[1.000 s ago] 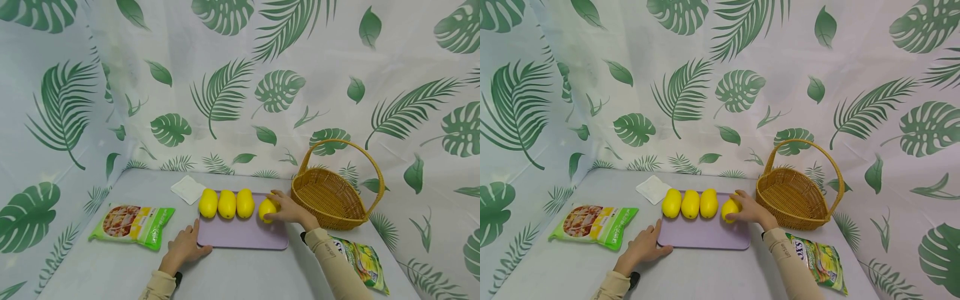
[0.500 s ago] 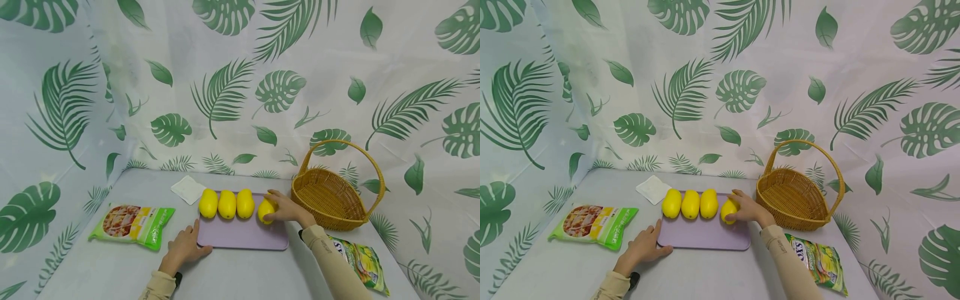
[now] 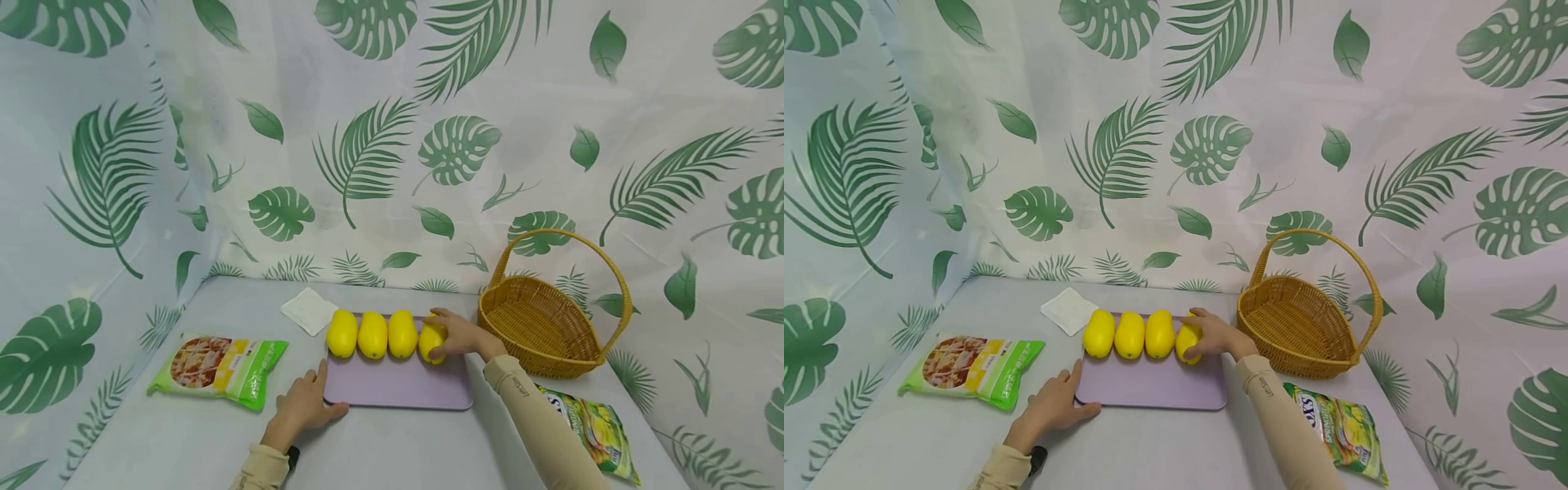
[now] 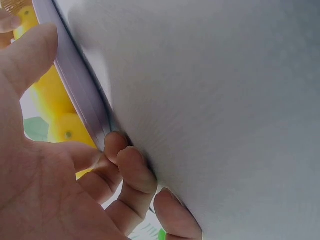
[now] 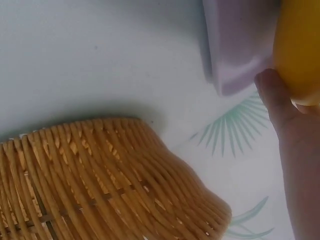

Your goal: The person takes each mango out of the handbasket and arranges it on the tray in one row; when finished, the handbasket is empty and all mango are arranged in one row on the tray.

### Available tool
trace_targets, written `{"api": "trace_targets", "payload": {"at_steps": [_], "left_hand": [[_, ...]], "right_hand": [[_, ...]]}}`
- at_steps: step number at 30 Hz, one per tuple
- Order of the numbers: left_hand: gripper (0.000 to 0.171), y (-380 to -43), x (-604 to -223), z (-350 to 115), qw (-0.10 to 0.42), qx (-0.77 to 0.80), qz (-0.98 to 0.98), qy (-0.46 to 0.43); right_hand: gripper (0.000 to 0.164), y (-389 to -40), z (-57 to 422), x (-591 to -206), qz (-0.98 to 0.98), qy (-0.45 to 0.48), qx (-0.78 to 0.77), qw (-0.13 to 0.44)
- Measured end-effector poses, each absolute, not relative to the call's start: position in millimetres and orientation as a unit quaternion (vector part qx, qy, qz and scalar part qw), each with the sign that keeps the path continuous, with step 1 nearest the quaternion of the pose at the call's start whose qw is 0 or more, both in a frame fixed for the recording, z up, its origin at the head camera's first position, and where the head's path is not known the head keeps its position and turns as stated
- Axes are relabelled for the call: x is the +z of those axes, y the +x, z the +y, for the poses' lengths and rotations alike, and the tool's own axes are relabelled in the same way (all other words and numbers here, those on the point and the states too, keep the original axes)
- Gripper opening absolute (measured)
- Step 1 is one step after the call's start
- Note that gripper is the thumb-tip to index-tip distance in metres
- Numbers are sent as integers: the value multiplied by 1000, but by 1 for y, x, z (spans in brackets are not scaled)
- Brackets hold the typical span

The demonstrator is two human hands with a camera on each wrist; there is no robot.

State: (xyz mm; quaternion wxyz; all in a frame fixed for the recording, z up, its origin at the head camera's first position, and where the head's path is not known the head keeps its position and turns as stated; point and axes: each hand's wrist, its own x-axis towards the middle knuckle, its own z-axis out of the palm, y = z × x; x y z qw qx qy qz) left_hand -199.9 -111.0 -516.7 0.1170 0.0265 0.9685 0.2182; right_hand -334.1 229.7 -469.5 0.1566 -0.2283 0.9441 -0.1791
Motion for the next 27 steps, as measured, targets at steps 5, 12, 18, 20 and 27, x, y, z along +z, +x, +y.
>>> {"api": "trace_targets", "payload": {"at_steps": [5, 12, 18, 20, 27], "left_hand": [[102, -200, -516, -110, 118, 217, 969, 28], [101, -201, -513, -110, 117, 216, 969, 33], [99, -200, -509, -113, 100, 232, 967, 40], [98, -200, -508, -114, 91, 241, 966, 40], [90, -202, -502, -116, -1, 217, 975, 56]], "right_hand": [[85, -333, 233, -471, 943, -223, -193, 157], [84, -328, 242, -470, 944, -210, -214, 137], [84, -306, 245, -455, 950, -179, -237, 96], [85, -296, 245, -452, 955, -169, -232, 76], [87, -268, 241, -446, 969, -124, -212, 21]]}}
